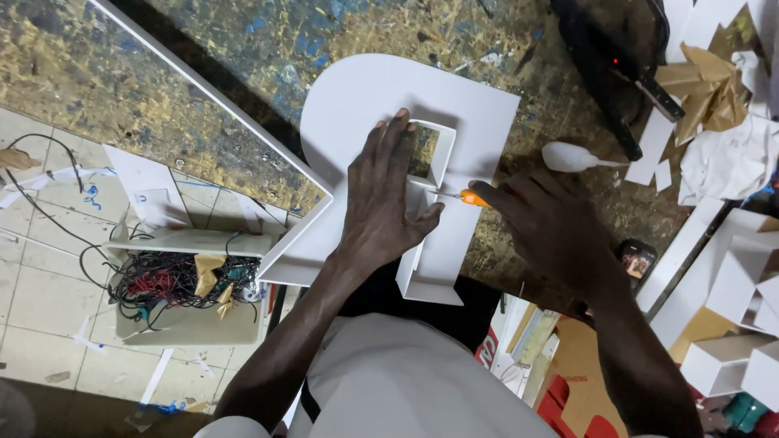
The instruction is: The person assembles a large white letter R on a workbench. They apply glue from a bottle to the edges of the letter and press the pieces together. A hot glue gun is used to secure the joints, and a utility knife is used to trim excess material from the edges.
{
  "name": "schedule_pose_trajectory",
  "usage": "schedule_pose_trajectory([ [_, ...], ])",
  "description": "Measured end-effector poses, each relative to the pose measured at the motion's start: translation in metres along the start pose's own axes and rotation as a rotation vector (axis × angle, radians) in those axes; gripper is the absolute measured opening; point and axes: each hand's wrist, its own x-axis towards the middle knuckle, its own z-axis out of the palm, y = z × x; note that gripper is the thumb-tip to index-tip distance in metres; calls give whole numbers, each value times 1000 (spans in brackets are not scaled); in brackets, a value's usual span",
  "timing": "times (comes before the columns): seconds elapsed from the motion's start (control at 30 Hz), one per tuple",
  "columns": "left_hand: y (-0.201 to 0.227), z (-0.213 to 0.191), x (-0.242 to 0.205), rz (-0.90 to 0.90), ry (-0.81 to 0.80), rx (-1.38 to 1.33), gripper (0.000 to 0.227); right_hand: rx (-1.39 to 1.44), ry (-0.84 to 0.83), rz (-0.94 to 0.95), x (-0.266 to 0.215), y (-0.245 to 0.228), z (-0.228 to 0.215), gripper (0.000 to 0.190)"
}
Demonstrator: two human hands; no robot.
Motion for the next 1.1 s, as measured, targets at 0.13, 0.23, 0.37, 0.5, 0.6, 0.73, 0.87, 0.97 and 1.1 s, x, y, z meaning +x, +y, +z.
schedule_pose_trajectory([
  [0.13,1,0,0,-7,-2,-8,113,13,3,-2,-3,-1,-1,61],
  [0.23,-1,1,0,-3,-3,-6,115,19,-16,22,-5,3,0,67],
  [0.37,-2,2,0,-6,-5,-7,116,4,-48,28,-10,9,10,73],
  [0.5,-1,1,0,-6,-1,-23,115,21,-21,30,-7,7,6,65],
  [0.6,-1,2,-1,-4,4,-27,114,-26,-26,24,-6,4,5,71],
  [0.73,-2,2,-2,-3,-2,-31,115,-12,-30,51,-7,0,4,67],
  [0.87,-1,1,-1,-11,-13,-26,116,-32,-87,39,-4,2,5,79],
  [0.97,1,0,-1,-16,-15,-26,116,-55,-92,29,-1,0,3,87],
  [1.1,-1,1,2,-18,-7,-30,117,-148,-76,46,-2,-4,14,89],
])
